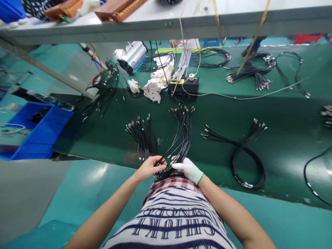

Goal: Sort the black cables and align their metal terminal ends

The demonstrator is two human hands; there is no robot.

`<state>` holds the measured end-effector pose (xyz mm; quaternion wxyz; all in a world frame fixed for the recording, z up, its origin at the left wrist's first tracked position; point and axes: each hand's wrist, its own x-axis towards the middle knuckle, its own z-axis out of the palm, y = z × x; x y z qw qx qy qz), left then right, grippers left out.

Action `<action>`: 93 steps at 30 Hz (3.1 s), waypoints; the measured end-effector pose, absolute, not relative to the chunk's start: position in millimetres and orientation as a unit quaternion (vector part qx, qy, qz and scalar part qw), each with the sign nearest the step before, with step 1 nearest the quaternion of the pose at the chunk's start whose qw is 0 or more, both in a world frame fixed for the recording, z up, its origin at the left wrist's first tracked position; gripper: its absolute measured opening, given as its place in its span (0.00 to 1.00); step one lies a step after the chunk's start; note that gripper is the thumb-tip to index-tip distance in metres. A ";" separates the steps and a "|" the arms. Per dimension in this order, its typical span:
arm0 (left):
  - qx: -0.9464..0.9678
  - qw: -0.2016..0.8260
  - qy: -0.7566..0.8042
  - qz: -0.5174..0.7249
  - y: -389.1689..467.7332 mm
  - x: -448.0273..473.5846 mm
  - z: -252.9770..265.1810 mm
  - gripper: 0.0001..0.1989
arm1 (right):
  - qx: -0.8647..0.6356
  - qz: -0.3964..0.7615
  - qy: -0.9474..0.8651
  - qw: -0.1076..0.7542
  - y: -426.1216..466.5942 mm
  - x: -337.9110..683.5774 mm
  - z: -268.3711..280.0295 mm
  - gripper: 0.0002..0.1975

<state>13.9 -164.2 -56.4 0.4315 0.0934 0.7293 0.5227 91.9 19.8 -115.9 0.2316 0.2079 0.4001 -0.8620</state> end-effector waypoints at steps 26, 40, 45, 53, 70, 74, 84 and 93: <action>-0.006 0.463 0.608 0.645 -172.3 12.9 -61.7 0.16 | 0.239 -0.857 0.388 0.241 20.3 92.8 -116.2 0.26; 0.016 0.483 0.595 0.643 -173.1 12.8 -59.3 0.15 | 0.205 -0.864 0.390 0.244 20.2 91.0 -111.1 0.23; 0.023 0.471 0.608 0.639 -172.2 13.3 -59.3 0.15 | 0.187 -0.864 0.399 0.244 20.4 90.3 -111.5 0.22; 0.023 0.470 0.626 0.622 -171.3 13.9 -58.4 0.17 | 0.207 -0.863 0.391 0.244 21.0 91.0 -114.1 0.22; 0.120 0.391 0.782 0.470 -163.9 18.3 -66.9 0.12 | 0.234 -0.856 0.397 0.235 19.6 92.9 -117.4 0.22; 0.121 0.375 0.777 0.491 -169.7 9.5 -58.4 0.13 | 0.232 -0.849 0.419 0.223 20.0 94.0 -119.9 0.24; 0.122 0.413 0.795 0.428 -163.7 26.0 -74.1 0.11 | 0.165 -0.853 0.444 0.220 22.7 93.0 -110.8 0.25; 0.111 0.408 0.786 0.451 -166.3 24.2 -78.3 0.12 | 0.190 -0.875 0.391 0.213 20.3 93.4 -116.4 0.23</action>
